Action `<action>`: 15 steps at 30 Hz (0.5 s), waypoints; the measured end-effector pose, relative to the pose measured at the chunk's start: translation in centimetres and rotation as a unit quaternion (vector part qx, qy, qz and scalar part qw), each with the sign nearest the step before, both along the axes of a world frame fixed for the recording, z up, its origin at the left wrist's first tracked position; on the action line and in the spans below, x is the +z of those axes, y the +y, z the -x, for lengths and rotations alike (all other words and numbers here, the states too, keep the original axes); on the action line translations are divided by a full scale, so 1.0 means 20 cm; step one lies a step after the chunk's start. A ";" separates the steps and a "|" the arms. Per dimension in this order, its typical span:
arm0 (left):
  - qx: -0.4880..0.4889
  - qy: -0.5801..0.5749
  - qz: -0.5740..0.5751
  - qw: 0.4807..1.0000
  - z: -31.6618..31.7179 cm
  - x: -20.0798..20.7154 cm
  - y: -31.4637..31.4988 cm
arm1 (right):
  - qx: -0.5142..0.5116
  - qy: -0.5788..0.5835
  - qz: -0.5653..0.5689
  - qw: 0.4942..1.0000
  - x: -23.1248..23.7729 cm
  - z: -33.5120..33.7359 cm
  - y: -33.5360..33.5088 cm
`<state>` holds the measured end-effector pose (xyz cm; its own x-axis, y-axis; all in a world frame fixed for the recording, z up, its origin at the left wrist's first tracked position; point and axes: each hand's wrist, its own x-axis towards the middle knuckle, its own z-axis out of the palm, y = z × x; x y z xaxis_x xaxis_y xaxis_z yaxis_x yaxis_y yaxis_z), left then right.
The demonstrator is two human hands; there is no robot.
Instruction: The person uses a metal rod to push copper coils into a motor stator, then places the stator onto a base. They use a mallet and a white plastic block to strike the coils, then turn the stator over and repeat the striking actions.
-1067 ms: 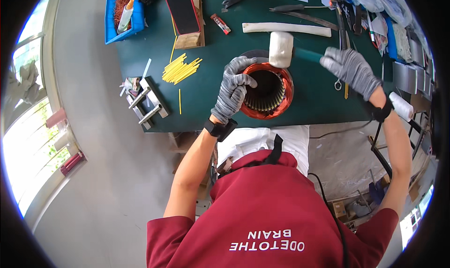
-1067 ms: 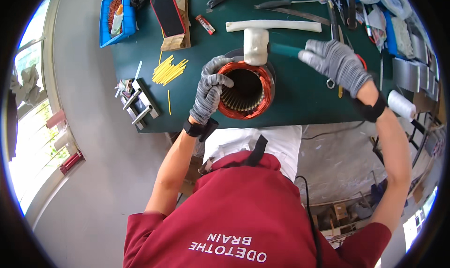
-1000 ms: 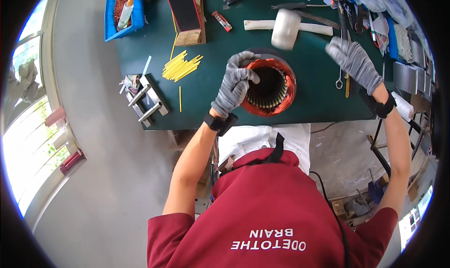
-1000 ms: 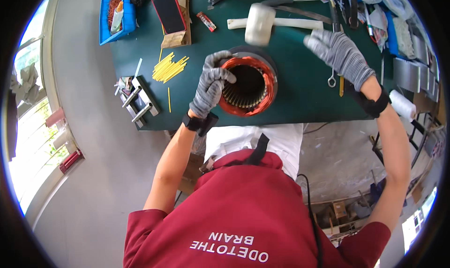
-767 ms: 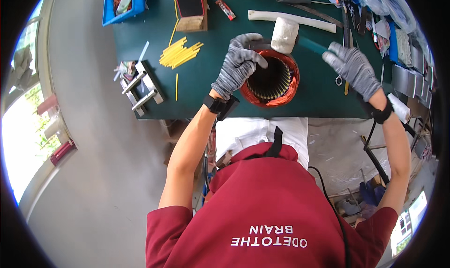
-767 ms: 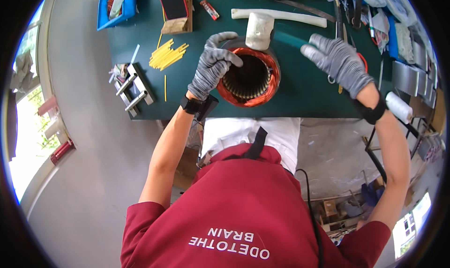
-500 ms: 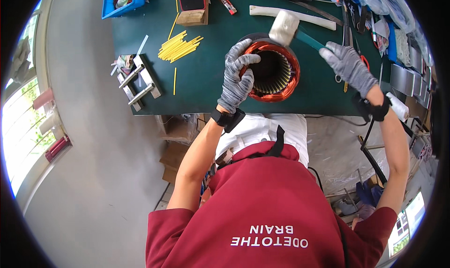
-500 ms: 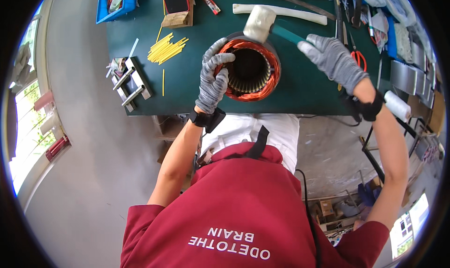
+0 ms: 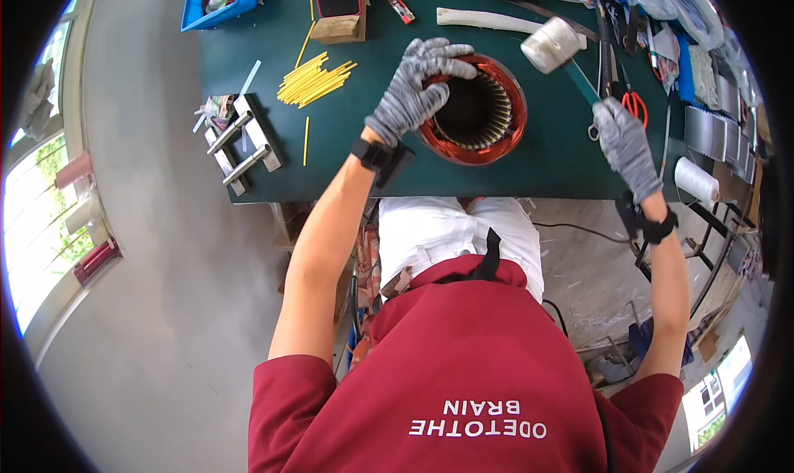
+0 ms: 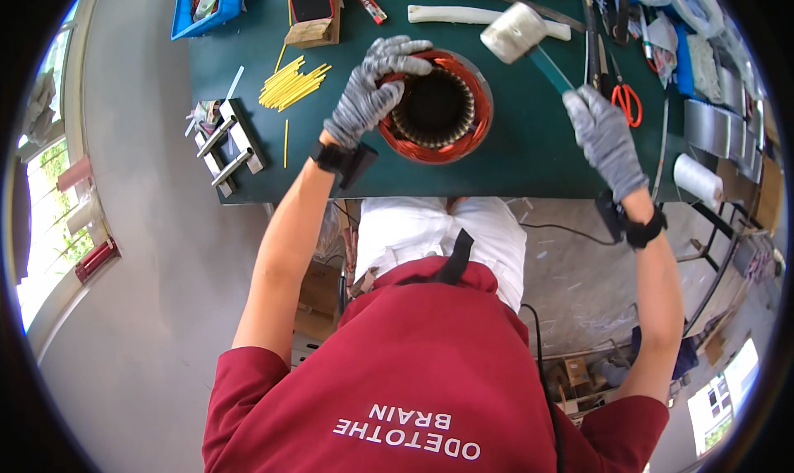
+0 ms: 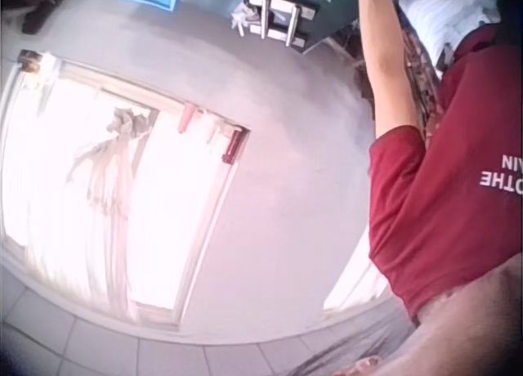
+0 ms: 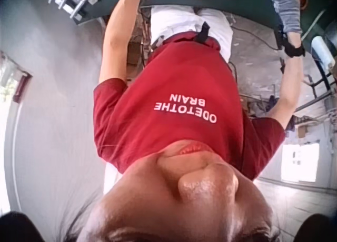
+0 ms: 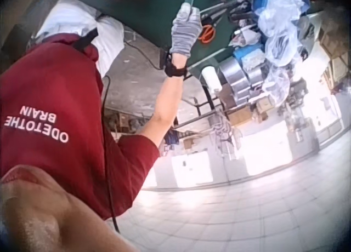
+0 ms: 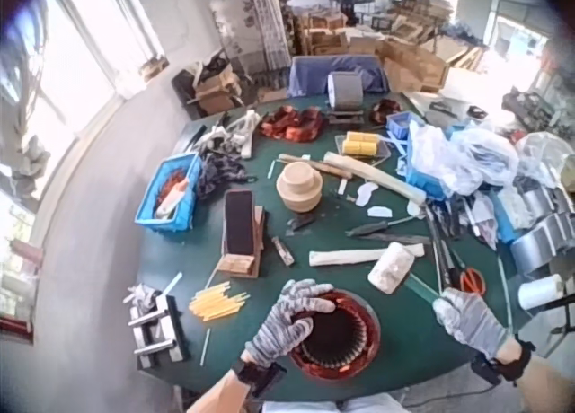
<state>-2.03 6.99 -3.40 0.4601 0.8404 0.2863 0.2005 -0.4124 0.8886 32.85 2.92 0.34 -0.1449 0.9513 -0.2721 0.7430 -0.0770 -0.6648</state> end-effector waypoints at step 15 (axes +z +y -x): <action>0.233 0.031 0.011 0.972 -0.09 -0.03 -0.34 | -0.274 0.185 0.142 0.933 -0.10 0.13 -0.23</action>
